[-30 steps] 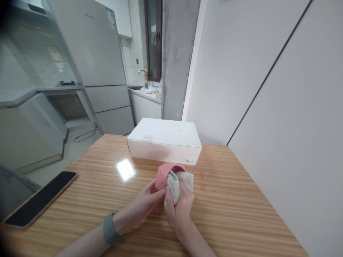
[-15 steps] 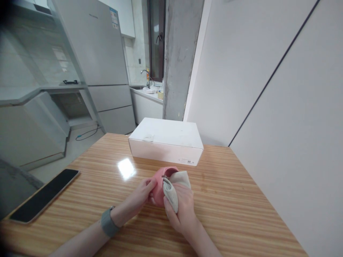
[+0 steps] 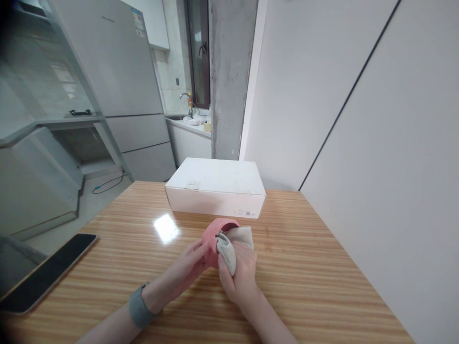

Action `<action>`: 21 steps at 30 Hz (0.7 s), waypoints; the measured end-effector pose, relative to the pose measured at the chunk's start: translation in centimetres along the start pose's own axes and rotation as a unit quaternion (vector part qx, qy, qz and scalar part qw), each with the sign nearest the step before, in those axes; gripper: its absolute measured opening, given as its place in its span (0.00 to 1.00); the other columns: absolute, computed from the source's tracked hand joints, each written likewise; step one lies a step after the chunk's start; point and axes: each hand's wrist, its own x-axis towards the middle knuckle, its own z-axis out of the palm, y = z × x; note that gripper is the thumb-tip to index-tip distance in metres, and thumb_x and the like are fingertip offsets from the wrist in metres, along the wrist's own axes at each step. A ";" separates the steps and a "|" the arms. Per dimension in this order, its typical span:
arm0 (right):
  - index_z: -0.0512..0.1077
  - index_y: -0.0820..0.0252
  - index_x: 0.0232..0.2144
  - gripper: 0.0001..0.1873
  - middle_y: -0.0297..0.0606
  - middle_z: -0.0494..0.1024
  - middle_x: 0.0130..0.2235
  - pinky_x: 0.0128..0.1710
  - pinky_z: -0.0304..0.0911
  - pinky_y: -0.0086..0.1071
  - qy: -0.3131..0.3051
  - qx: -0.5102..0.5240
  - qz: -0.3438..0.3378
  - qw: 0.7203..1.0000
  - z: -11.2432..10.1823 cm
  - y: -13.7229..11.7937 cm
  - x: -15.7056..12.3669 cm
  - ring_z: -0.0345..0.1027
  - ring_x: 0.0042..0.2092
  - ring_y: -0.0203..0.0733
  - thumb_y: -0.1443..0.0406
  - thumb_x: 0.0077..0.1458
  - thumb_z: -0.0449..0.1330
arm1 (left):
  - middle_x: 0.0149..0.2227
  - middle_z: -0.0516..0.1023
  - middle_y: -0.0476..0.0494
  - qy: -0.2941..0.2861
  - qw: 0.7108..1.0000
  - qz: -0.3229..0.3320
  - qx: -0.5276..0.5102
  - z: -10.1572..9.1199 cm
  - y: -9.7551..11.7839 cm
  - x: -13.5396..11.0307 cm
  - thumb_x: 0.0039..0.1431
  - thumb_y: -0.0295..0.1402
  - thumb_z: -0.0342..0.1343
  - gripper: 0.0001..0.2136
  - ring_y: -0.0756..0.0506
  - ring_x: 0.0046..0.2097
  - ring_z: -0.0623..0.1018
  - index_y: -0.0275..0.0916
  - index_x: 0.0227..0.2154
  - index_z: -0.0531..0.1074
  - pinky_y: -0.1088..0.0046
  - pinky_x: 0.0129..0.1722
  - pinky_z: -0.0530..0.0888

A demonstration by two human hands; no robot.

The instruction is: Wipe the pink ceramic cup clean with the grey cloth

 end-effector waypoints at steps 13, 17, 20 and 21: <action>0.70 0.57 0.30 0.09 0.37 0.76 0.27 0.29 0.68 0.37 -0.008 0.008 0.025 1.000 0.2 -0.2 -0.2 0.71 0.28 0.43 0.69 0.58 0.51 | 0.36 0.81 0.40 0.069 0.992 0.047 0.092 -0.3 -0.2 0.5 0.54 0.49 0.61 0.21 0.43 0.41 0.76 0.34 0.39 0.79 0.70 0.44 0.69; 0.68 0.57 0.29 0.07 0.38 0.76 0.26 0.31 0.72 0.38 -0.051 -0.010 -0.095 0.994 0.2 -0.8 0.4 0.72 0.28 0.43 0.72 0.52 0.52 | 0.29 0.79 0.43 0.133 0.985 0.016 0.106 -1.1 -0.4 0.7 0.53 0.56 0.56 0.27 0.46 0.34 0.74 0.31 0.32 0.78 0.73 0.34 0.68; 0.70 0.60 0.35 0.10 0.41 0.79 0.29 0.34 0.75 0.42 -0.049 -0.035 -0.142 0.988 0.3 -0.8 0.4 0.75 0.31 0.46 0.73 0.50 0.53 | 0.34 0.80 0.41 0.132 0.987 0.016 0.089 -1.3 -0.3 0.7 0.54 0.55 0.57 0.27 0.43 0.39 0.76 0.31 0.37 0.78 0.70 0.39 0.70; 0.71 0.61 0.38 0.13 0.43 0.81 0.31 0.36 0.75 0.43 -0.044 -0.047 -0.156 0.986 0.3 -0.6 0.4 0.77 0.33 0.48 0.72 0.49 0.53 | 0.38 0.81 0.39 0.118 0.990 0.019 0.071 -1.2 -0.3 0.7 0.55 0.54 0.57 0.27 0.42 0.43 0.76 0.31 0.40 0.78 0.69 0.43 0.70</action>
